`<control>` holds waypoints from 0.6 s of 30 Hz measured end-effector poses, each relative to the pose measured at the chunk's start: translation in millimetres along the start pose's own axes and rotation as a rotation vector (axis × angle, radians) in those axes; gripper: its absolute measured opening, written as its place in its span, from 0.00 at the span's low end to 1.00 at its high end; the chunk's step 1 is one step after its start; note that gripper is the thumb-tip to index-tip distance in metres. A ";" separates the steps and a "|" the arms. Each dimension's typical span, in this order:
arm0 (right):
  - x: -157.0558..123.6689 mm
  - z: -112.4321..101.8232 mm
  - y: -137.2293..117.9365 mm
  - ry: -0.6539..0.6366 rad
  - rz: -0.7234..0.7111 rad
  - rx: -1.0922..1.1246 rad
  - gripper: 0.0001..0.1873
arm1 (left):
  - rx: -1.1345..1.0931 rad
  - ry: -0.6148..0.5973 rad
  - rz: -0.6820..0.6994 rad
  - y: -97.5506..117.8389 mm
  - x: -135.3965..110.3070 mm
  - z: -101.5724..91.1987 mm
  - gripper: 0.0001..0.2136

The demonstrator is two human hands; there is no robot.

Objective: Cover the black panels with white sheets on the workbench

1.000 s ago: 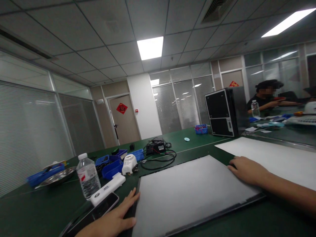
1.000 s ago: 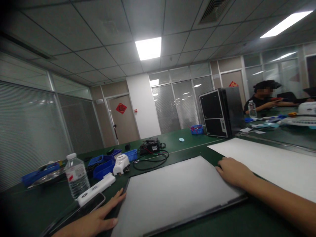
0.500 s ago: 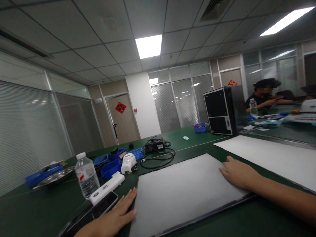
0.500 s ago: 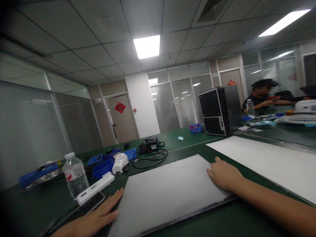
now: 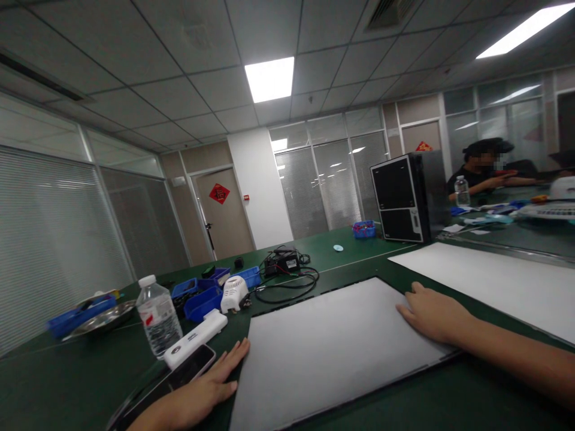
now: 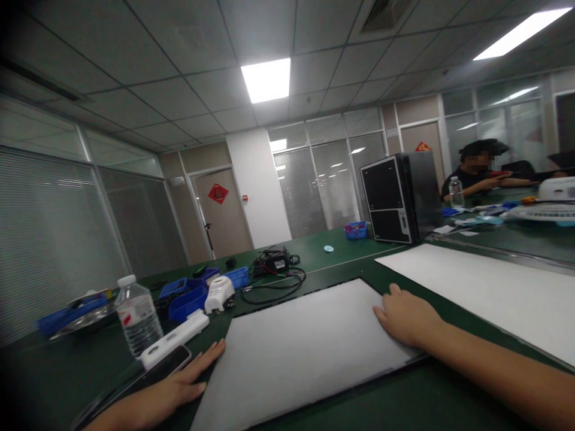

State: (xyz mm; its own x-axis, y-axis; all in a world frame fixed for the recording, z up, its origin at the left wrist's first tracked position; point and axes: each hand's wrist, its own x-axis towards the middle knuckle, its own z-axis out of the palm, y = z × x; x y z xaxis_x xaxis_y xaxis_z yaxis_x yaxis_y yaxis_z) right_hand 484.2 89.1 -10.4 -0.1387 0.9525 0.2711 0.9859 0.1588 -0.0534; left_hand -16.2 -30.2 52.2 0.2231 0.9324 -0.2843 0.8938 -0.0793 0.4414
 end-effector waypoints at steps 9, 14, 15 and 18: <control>-1.0 -0.8 -1.8 0.005 0.010 -0.004 0.30 | -0.010 0.004 -0.012 2.3 1.4 0.7 0.34; -3.4 -2.9 -3.8 -0.003 0.019 -0.011 0.31 | -0.009 -0.004 -0.019 1.8 2.0 1.4 0.33; -3.9 -2.9 -4.5 -0.004 0.023 -0.012 0.31 | 0.003 -0.001 -0.009 0.8 2.1 2.0 0.34; -2.5 -3.8 -4.1 -0.017 0.034 -0.008 0.31 | 0.017 0.014 -0.001 -3.1 2.7 4.0 0.35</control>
State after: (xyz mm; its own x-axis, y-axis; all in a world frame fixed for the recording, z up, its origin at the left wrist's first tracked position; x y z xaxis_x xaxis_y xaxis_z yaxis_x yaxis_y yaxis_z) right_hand 480.9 85.1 -7.1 -0.1069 0.9616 0.2528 0.9907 0.1244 -0.0545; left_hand -16.9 -28.8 46.7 0.2169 0.9373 -0.2727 0.9006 -0.0844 0.4263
